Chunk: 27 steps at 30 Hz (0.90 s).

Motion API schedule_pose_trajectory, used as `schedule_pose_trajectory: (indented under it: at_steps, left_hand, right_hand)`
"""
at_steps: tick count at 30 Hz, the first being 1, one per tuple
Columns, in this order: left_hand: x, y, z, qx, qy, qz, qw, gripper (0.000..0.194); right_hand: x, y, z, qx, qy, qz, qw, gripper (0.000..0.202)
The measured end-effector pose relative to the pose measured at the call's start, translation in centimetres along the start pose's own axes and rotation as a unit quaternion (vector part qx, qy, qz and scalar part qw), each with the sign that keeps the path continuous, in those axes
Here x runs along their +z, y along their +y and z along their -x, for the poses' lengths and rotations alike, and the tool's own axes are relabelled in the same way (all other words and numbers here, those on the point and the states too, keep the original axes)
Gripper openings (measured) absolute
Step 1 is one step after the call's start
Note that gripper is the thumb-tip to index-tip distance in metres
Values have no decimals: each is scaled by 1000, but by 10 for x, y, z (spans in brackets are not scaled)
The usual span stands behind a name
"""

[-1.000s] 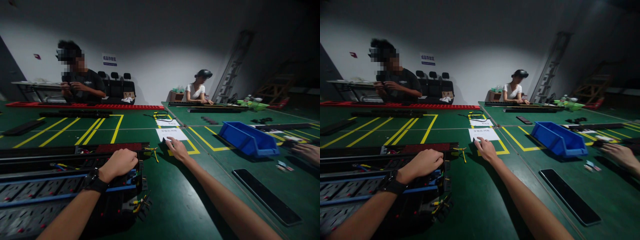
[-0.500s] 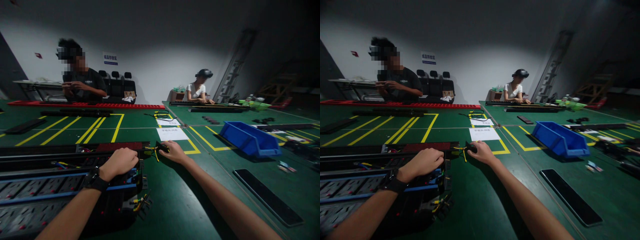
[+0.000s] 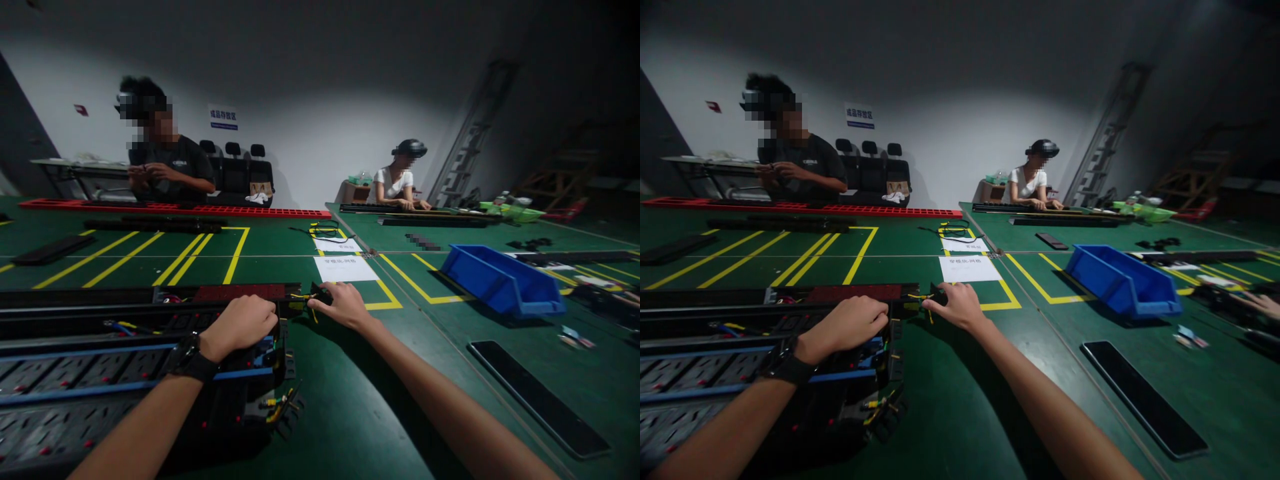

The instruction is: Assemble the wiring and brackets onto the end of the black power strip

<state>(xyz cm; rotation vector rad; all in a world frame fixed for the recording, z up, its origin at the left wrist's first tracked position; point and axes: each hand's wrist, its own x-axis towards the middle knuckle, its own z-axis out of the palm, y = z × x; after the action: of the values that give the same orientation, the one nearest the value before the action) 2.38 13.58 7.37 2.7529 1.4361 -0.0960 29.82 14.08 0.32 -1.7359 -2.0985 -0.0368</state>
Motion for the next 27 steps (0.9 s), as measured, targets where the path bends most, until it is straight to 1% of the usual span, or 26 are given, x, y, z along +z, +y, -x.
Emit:
schedule_pose_trajectory:
  at_steps: [3,6,10,14,23,27]
  left_hand:
    - [-1,1,1,-3,0,-1,1000,36]
    - [-1,2,1,-3,2,-2,1000,35]
    - [-1,2,1,0,4,-7,1000,36]
    - [-1,1,1,3,3,-10,1000,37]
    - [0,1,1,5,4,-10,1000,37]
    - [-1,2,2,1,7,-4,1000,36]
  right_hand:
    - [0,-10,-1,-3,0,40,999,56]
    - [-1,-19,-1,-2,-7,63,998,46]
    - [0,-26,-1,3,-14,88,996,39]
    - [1,-25,0,4,-15,89,996,37]
    - [9,-22,1,11,4,87,996,38]
    - [10,-18,2,10,10,65,998,44]
